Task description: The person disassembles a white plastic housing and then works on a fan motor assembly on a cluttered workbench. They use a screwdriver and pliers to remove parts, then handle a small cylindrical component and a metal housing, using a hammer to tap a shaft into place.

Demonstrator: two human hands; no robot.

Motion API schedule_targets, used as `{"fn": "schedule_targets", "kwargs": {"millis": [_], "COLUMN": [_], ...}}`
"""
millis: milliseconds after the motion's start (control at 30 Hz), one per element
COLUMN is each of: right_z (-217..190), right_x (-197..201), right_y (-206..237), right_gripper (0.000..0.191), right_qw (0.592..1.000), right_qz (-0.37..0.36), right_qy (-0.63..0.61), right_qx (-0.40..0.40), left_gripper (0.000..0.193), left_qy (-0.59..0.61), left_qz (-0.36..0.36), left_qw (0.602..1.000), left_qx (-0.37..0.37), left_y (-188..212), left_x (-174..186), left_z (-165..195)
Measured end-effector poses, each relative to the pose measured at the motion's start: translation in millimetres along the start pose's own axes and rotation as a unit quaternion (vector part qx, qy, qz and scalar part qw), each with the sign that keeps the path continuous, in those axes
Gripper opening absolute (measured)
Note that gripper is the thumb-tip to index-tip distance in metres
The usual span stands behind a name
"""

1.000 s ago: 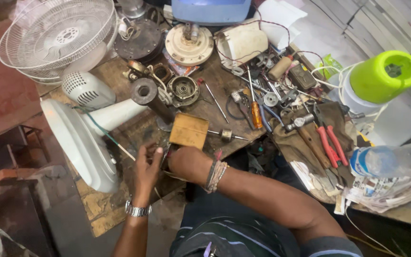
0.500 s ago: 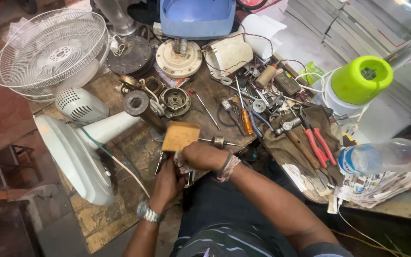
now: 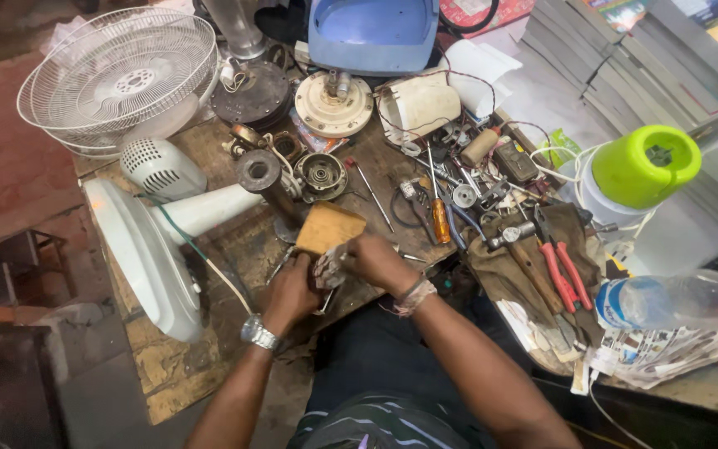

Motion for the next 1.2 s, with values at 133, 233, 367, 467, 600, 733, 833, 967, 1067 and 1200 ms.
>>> {"fn": "schedule_targets", "kwargs": {"millis": [133,233,367,467,600,733,833,967,1067,1200], "right_z": [43.6,51.0,52.1,53.4,42.2,40.8,45.5,48.3,41.6,17.4], "right_x": [-30.0,-34.4,-41.1,-42.2,-32.9,-42.7,-43.6,-34.1,-36.8,-58.5], "right_y": [18.3,19.5,21.2,24.5,18.8,17.9,20.6,25.3,29.2,29.5], "right_gripper": [0.021,0.022,0.020,0.020,0.022,0.022,0.023,0.029,0.033,0.031], "right_qw": [0.953,0.937,0.875,0.885,0.929,0.921,0.891,0.773,0.704,0.588], "right_qz": [-0.066,-0.029,-0.032,-0.064,-0.053,-0.063,-0.039,-0.010,-0.044,-0.061], "right_qy": [-0.213,-0.266,-0.419,-0.385,-0.298,-0.306,-0.383,-0.594,-0.670,-0.772], "right_qx": [-0.204,-0.223,-0.241,-0.254,-0.213,-0.232,-0.241,-0.224,-0.231,-0.233], "left_gripper": [0.076,0.072,0.063,0.073,0.098,0.100,0.080,0.071,0.071,0.067], "left_qy": [-0.085,-0.105,-0.062,0.033,0.083,0.119,0.114,0.163,0.082,-0.056], "left_qz": [-0.150,-0.131,-0.097,-0.078,-0.072,-0.023,-0.020,0.078,0.136,0.078], "left_qw": [0.982,0.985,0.993,0.996,0.993,0.986,0.993,0.978,0.977,0.992], "left_qx": [0.077,0.046,0.027,0.016,-0.045,-0.116,-0.040,-0.106,-0.140,-0.084], "left_y": [-6.2,-9.1,-3.9,-1.5,-1.3,-0.6,-1.0,8.7,20.6,26.2], "left_x": [-15.8,-9.2,-1.1,2.8,5.2,14.5,11.8,46.5,87.0,113.1], "left_z": [-18.8,-9.1,-0.9,2.8,12.1,20.4,3.6,13.6,28.0,41.4]}}
Point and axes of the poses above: each hand's wrist, its own y-axis away from the middle knuckle, its own x-axis out of the back of the hand, z = x × y, the point moved 10 cm from there along -y, towards the middle knuckle, and after that the axes turned 3 degrees about y, right-handed, at the moved point
